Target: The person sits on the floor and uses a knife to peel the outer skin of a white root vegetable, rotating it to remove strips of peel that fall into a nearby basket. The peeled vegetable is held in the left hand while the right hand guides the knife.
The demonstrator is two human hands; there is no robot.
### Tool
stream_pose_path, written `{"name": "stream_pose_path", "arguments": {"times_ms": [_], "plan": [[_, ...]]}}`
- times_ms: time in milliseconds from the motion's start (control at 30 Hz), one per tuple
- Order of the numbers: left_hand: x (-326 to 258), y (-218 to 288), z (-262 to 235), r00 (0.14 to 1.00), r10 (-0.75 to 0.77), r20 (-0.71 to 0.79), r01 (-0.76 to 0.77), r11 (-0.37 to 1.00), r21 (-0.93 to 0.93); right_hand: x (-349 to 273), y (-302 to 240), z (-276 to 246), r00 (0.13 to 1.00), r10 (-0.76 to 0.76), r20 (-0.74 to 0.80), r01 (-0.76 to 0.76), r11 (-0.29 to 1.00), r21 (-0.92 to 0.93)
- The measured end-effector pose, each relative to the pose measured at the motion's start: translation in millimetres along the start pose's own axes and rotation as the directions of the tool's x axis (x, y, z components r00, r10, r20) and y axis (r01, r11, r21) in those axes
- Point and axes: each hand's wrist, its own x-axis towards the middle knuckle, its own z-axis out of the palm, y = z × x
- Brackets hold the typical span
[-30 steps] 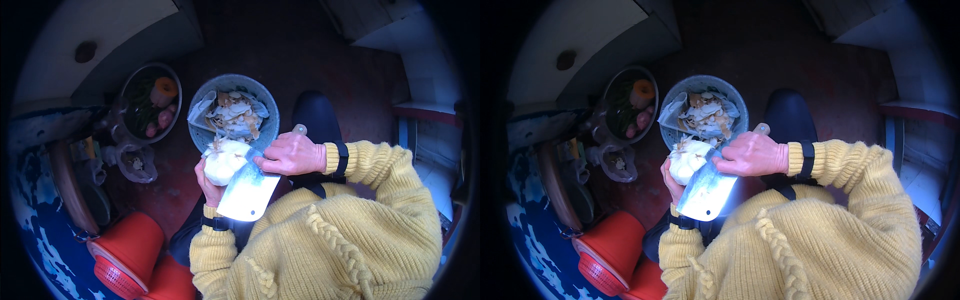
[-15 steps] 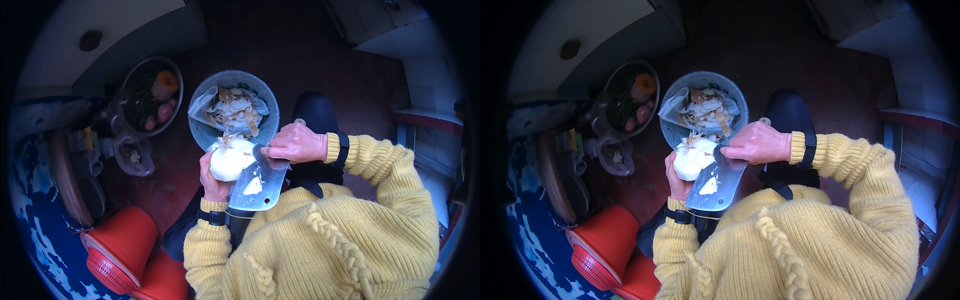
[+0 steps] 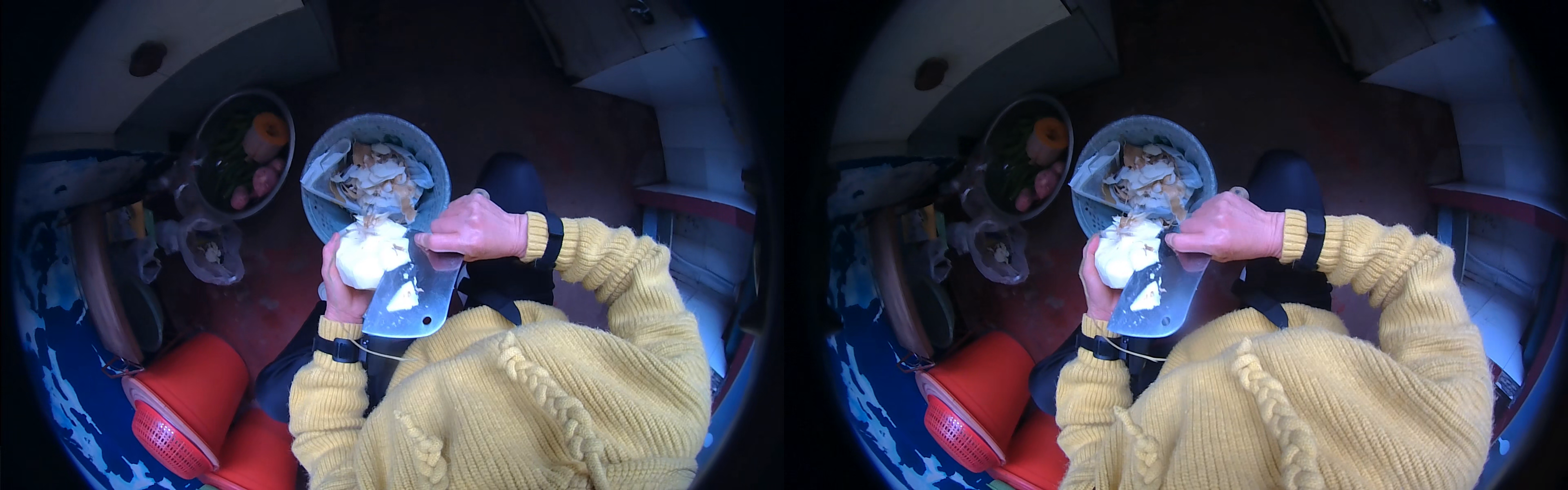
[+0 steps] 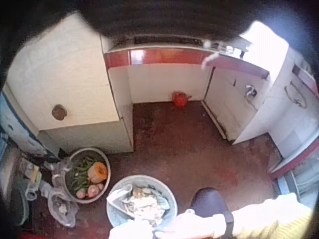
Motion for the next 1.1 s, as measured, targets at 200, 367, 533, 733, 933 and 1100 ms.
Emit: {"name": "stream_pose_path", "arguments": {"times_ms": [200,367,533,733,933,1100], "plan": [[-4,2,-1,0.997,0.073,0.021,-0.075,0.995,0.071,2,-9,15,0.993,0.120,0.013,-0.120,0.993,-0.009],[-5,2,2,0.998,0.015,0.065,-0.014,1.000,-0.020,0,-13,23,0.988,0.156,0.022,-0.155,0.987,-0.037],[-4,-2,-1,0.989,0.090,0.114,-0.082,0.994,-0.070,2,-30,31,0.962,0.268,0.042,-0.264,0.961,-0.088],[0,-2,-7,0.982,0.125,0.139,-0.107,0.986,-0.129,7,-31,30,0.935,0.348,0.074,-0.345,0.937,-0.045],[-1,-7,-3,0.948,0.317,-0.012,-0.312,0.940,0.140,9,-19,26,0.928,0.336,0.164,-0.359,0.923,0.140],[-6,-10,2,0.890,0.345,-0.298,-0.281,0.930,0.236,19,-19,32,0.891,0.454,-0.017,-0.383,0.769,0.511]]}}
